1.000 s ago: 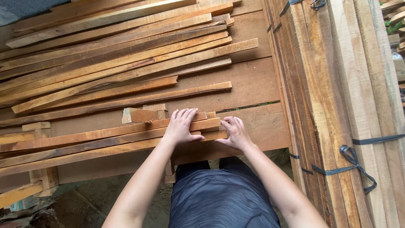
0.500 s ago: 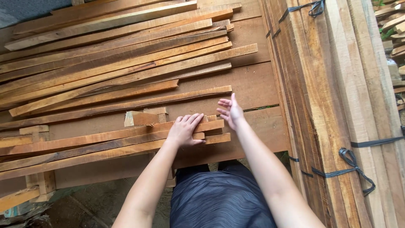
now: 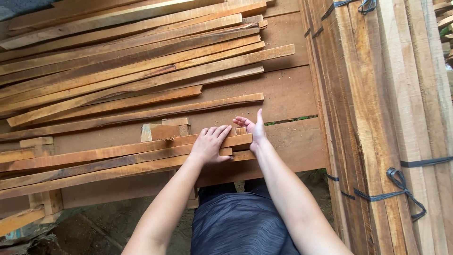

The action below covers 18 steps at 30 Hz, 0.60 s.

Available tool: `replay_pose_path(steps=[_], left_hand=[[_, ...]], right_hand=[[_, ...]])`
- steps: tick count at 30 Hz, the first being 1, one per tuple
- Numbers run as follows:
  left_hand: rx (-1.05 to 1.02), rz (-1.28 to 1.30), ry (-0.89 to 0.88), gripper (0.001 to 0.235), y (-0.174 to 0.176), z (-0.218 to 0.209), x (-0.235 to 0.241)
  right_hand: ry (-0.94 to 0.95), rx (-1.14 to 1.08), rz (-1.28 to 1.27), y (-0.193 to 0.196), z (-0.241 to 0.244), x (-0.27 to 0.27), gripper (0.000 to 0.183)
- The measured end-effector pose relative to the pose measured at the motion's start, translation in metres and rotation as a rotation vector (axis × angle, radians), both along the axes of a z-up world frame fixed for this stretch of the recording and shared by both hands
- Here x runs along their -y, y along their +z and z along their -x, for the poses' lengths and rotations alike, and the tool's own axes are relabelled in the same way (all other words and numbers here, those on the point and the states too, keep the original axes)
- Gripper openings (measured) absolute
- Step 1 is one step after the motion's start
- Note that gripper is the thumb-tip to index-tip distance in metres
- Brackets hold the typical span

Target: The person stacks thin wooden planks on a wooden workbench, aligning them into a neat pile. They then use a black strap to tie the stack of planks together, securing it with a knot.

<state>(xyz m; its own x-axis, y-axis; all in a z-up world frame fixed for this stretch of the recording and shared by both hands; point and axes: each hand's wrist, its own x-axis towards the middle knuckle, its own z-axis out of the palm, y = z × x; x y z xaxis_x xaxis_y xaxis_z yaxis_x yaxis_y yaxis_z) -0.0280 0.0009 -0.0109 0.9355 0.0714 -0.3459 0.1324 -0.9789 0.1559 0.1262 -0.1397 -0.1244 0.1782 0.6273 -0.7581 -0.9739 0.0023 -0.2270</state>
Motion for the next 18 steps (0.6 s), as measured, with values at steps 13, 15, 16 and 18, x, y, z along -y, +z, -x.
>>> replay_pose_path(steps=[13,15,16,18], left_hand=[[0.023,0.003,-0.007,0.117,0.004,0.004,0.003],[0.045,-0.007,0.005,0.117,0.001,0.001,0.0],[0.046,-0.007,0.005,0.117,0.001,0.0,0.0],[0.037,0.004,0.009,0.117,-0.001,0.0,-0.001]], right_hand=[[0.297,0.539,0.296,-0.043,-0.025,0.044,0.072],[0.204,0.329,0.203,-0.024,-0.015,0.05,0.075],[0.203,0.33,0.203,-0.016,-0.008,0.048,0.075],[0.273,0.187,0.133,-0.003,0.011,0.044,0.085]])
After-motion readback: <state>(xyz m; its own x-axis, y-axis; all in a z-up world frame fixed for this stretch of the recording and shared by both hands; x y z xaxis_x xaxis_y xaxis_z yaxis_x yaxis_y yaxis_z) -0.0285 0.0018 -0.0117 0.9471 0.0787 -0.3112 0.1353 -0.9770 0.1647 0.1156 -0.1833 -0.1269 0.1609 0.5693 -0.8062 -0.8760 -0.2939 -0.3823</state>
